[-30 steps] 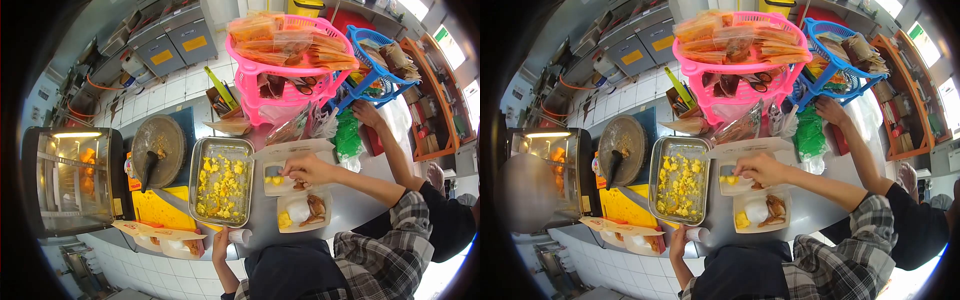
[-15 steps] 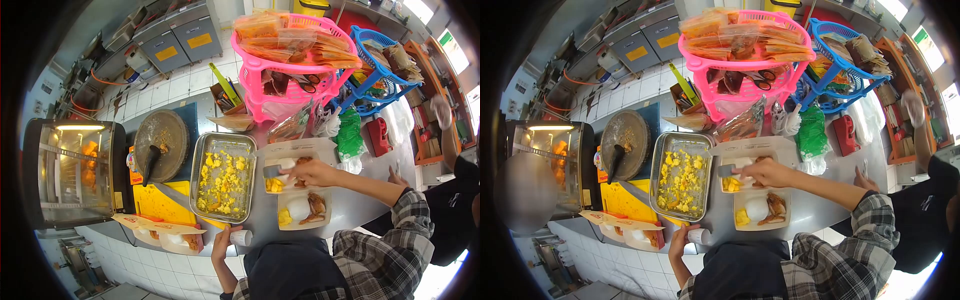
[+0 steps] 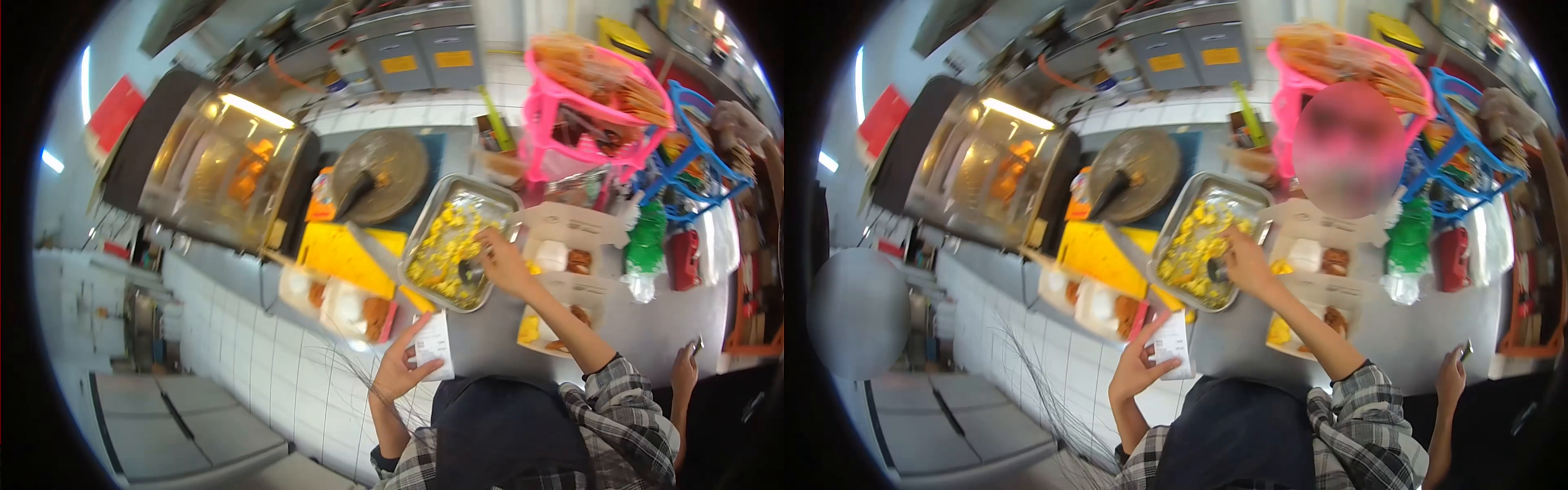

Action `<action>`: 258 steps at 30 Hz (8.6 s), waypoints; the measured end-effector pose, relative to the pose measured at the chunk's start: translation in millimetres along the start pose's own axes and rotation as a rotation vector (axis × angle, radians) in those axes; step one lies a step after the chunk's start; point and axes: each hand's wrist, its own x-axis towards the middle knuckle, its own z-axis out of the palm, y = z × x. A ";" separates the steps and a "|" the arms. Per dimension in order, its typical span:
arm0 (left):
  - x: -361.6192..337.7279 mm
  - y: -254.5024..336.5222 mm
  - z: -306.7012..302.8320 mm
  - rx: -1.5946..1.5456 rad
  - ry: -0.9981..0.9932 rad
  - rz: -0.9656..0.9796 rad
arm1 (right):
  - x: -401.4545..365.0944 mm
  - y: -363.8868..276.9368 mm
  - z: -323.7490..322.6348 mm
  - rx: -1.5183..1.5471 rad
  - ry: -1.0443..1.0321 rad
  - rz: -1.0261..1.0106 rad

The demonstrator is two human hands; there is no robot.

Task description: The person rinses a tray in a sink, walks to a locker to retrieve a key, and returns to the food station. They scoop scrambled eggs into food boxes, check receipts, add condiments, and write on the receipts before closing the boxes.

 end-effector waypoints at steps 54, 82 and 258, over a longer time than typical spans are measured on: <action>13.8 242.4 -609.8 0.142 1.208 0.939 | 4.7 -217.4 232.6 0.597 0.479 -0.288; -67.2 138.6 -79.6 0.134 -0.020 0.860 | -117.5 -164.1 15.5 0.714 0.300 -0.296; 104.6 -148.2 21.8 -0.192 -0.242 -0.025 | -61.1 -62.6 211.8 -0.275 -0.164 -0.563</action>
